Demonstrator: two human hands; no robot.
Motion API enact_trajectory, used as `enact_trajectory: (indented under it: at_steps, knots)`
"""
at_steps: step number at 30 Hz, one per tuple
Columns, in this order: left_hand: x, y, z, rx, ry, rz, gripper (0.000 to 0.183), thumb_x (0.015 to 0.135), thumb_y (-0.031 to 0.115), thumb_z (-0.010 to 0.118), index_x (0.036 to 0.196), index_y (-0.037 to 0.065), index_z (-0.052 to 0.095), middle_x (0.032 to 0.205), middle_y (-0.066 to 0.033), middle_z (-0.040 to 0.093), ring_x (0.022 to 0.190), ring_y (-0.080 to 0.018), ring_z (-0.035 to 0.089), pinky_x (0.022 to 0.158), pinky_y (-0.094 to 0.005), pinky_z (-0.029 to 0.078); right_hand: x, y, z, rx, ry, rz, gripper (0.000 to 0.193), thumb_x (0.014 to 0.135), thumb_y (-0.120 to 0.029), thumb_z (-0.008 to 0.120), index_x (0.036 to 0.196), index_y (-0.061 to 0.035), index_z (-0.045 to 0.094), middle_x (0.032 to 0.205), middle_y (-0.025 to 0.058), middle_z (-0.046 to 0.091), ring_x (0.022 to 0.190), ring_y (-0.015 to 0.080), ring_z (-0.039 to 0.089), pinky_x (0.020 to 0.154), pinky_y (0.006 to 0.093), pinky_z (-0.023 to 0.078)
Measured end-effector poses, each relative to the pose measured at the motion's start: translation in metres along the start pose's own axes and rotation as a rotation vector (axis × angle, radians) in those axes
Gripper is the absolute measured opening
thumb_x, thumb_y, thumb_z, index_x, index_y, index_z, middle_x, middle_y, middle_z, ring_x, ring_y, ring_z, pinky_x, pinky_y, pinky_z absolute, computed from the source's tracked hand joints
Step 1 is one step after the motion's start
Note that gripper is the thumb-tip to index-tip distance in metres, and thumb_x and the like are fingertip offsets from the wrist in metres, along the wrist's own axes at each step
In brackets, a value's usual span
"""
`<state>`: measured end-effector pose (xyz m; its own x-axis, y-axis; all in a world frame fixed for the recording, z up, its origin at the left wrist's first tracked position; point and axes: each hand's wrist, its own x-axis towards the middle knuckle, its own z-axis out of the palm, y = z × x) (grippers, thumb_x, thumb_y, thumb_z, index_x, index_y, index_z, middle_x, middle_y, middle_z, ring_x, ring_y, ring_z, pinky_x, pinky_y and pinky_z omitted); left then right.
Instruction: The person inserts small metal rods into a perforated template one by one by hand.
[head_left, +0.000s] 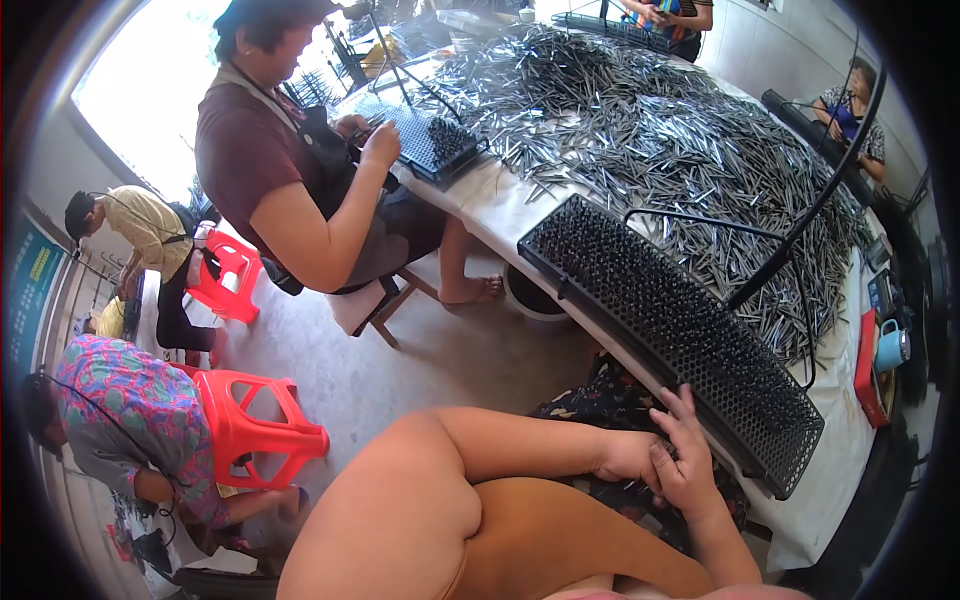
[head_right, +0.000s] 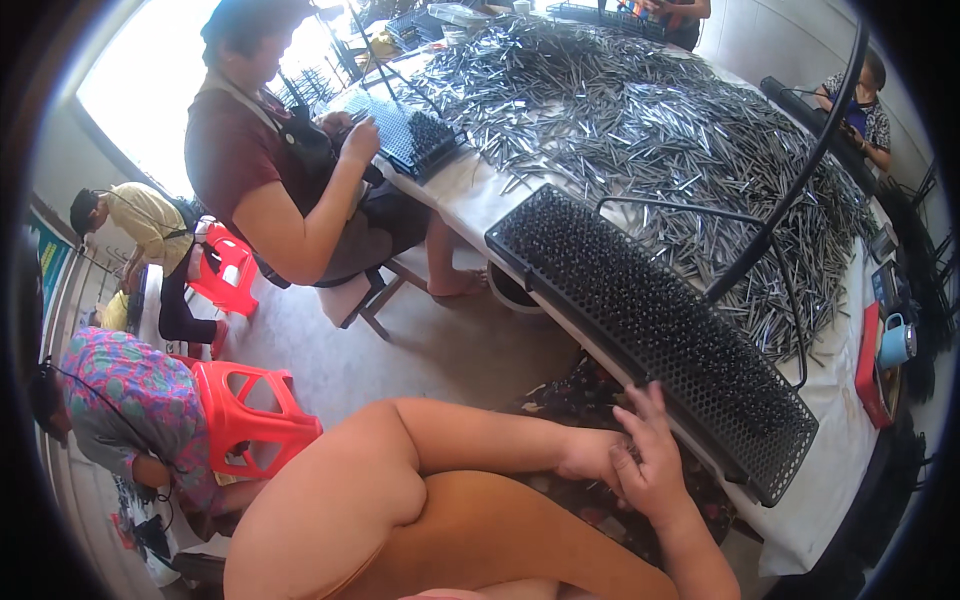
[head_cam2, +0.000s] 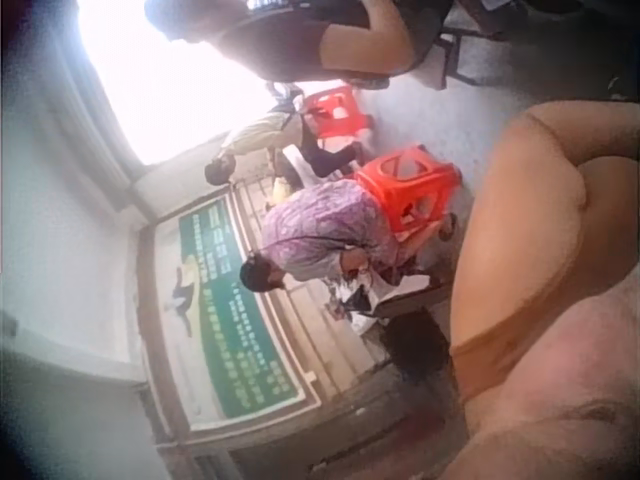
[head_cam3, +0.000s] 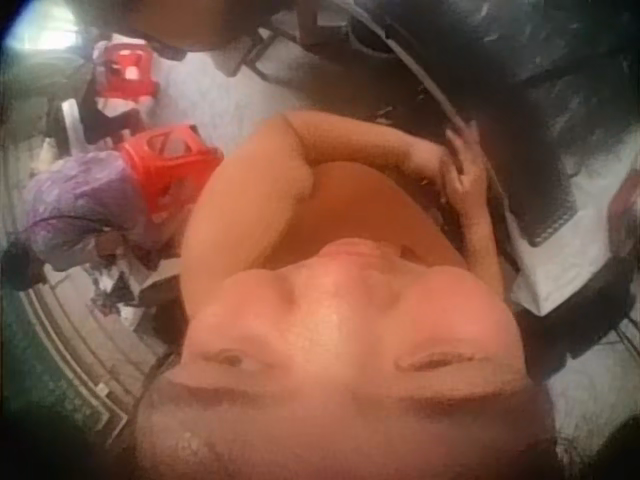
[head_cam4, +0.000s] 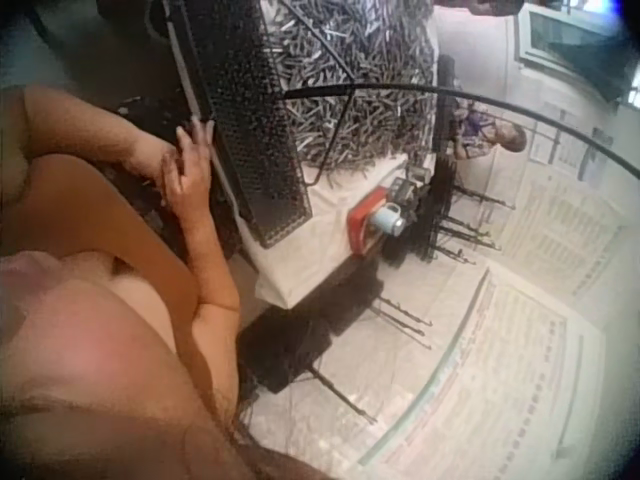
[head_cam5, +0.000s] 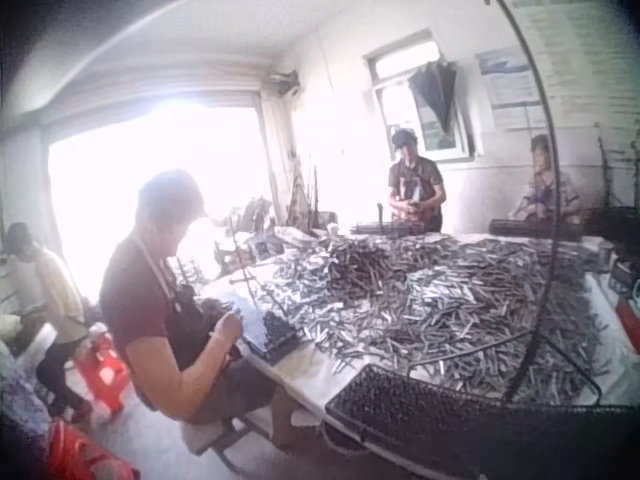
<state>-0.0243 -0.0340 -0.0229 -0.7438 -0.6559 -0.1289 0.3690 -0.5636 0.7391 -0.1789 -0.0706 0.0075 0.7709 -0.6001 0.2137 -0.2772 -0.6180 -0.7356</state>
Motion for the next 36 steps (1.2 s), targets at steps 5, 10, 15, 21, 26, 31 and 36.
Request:
enact_trajectory:
  at_steps: [5, 10, 15, 21, 26, 31, 36]
  knots:
    - [0.01, -0.015, -0.003, -0.158, 0.013, 0.066, 0.027, 0.07, -0.01, 0.067, 0.095, -0.001, 0.064, 0.084, -0.0116, 0.067, 0.076, -0.0265, 0.068, 0.067, -0.0355, 0.055, 0.006, -0.015, -0.001, 0.275, 0.029, 0.179, 0.051, 0.087, -0.022, 0.064, 0.131, 0.0011, 0.053, 0.145, 0.0208, 0.044, 0.132, 0.035, 0.047, 0.104, 0.0426, 0.043]
    - [0.002, -0.027, 0.004, -0.063, -0.011, -0.074, 0.026, 0.073, -0.001, 0.074, 0.097, -0.001, 0.065, 0.093, -0.0131, 0.069, 0.083, -0.0209, 0.068, 0.073, -0.0341, 0.055, 0.004, -0.025, -0.005, 0.195, -0.065, 0.105, 0.052, 0.086, -0.029, 0.061, 0.129, 0.0015, 0.056, 0.139, 0.0217, 0.05, 0.126, 0.0354, 0.052, 0.104, 0.042, 0.042]
    - [-0.014, -0.01, 0.001, 0.529, -0.167, -0.004, 0.036, 0.073, 0.011, 0.081, 0.104, 0.0, 0.066, 0.104, -0.0133, 0.068, 0.106, -0.0259, 0.06, 0.092, -0.0356, 0.046, -0.009, -0.032, 0.011, 0.28, -0.175, 0.069, 0.061, 0.088, -0.044, 0.056, 0.127, 0.0023, 0.058, 0.131, 0.0229, 0.058, 0.128, 0.0398, 0.051, 0.108, 0.0445, 0.038]
    - [-0.015, -0.012, 0.007, 0.564, -0.045, 0.054, 0.027, 0.074, 0.008, 0.076, 0.097, -0.002, 0.069, 0.091, -0.0132, 0.071, 0.091, -0.0259, 0.067, 0.085, -0.0364, 0.05, -0.014, -0.026, 0.021, 0.217, -0.094, 0.124, 0.065, 0.089, -0.05, 0.056, 0.128, 0.0027, 0.057, 0.134, 0.022, 0.056, 0.128, 0.0367, 0.051, 0.107, 0.0439, 0.038]
    - [-0.017, -0.025, 0.009, -0.059, 0.062, 0.215, 0.022, 0.07, -0.006, 0.065, 0.091, -0.003, 0.07, 0.087, -0.0125, 0.072, 0.082, -0.0248, 0.069, 0.074, -0.0351, 0.054, -0.011, -0.037, 0.022, 0.344, 0.199, 0.262, 0.068, 0.085, -0.034, 0.067, 0.139, 0.0001, 0.044, 0.152, 0.0169, 0.035, 0.13, 0.0292, 0.047, 0.102, 0.0402, 0.042]
    - [-0.014, -0.036, 0.024, 0.186, -0.15, 0.062, 0.025, 0.071, -0.003, 0.067, 0.096, -0.002, 0.069, 0.093, -0.0146, 0.071, 0.086, -0.0273, 0.068, 0.078, -0.0355, 0.053, -0.047, -0.068, 0.023, 0.421, 0.221, 0.307, 0.086, 0.081, -0.041, 0.074, 0.145, 0.0007, 0.035, 0.148, 0.0184, 0.041, 0.129, 0.0325, 0.049, 0.102, 0.0396, 0.041]
    - [-0.015, -0.036, 0.023, 0.493, -0.124, -0.038, 0.027, 0.072, 0.005, 0.069, 0.099, 0.0, 0.067, 0.093, -0.0143, 0.068, 0.089, -0.0273, 0.063, 0.078, -0.0376, 0.051, -0.062, -0.079, 0.029, -0.018, 0.014, 0.256, 0.082, 0.087, -0.056, 0.06, 0.141, 0.0033, 0.043, 0.14, 0.0211, 0.05, 0.133, 0.0344, 0.046, 0.11, 0.0426, 0.034]
